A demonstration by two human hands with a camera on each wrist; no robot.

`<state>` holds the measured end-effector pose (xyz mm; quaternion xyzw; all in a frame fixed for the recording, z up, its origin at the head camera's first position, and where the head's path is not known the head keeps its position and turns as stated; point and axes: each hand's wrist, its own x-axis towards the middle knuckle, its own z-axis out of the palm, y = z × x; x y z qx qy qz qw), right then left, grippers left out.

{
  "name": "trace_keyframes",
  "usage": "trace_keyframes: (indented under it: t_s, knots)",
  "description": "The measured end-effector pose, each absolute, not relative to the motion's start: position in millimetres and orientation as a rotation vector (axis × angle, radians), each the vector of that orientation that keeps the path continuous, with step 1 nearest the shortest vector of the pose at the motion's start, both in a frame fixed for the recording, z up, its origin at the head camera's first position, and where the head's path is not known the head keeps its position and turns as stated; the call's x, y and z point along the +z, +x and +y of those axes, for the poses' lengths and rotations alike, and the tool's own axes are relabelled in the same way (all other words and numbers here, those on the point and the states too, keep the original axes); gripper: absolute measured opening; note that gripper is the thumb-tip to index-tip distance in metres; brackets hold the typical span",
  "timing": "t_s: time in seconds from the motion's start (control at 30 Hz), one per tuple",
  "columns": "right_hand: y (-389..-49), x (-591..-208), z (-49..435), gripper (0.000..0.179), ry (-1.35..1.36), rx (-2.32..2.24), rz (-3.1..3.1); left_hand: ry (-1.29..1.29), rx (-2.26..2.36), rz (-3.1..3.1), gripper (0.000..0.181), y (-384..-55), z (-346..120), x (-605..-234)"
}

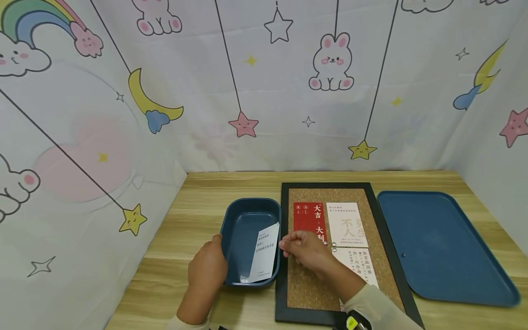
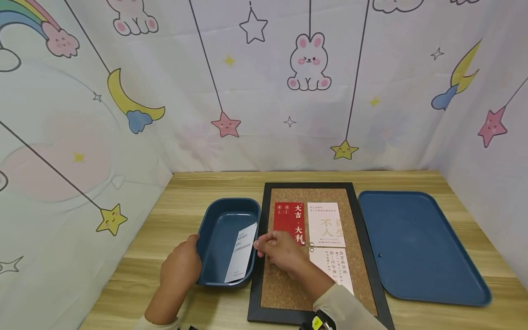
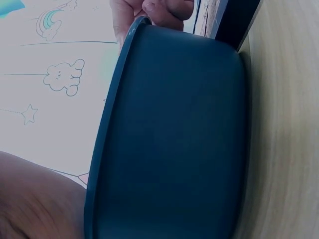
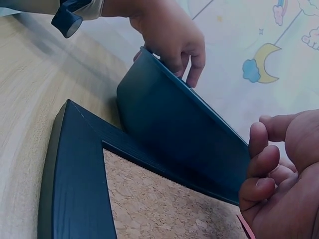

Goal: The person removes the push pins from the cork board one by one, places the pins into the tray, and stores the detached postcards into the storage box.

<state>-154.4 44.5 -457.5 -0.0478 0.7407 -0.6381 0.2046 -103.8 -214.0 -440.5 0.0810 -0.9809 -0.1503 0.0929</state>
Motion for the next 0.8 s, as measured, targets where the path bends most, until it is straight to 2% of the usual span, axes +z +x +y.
trace_keyframes:
  t_s: [0.27, 0.8]
  knots:
    - [-152, -459, 45, 0.026, -0.191, -1.732, 2.057, 0.229, -0.438, -2.906, 0.033, -103, -213, -439]
    - [-142, -454, 38, 0.037, -0.511, -1.53, 2.178, 0.232, -0.43, -2.897, 0.034, -103, -211, -439]
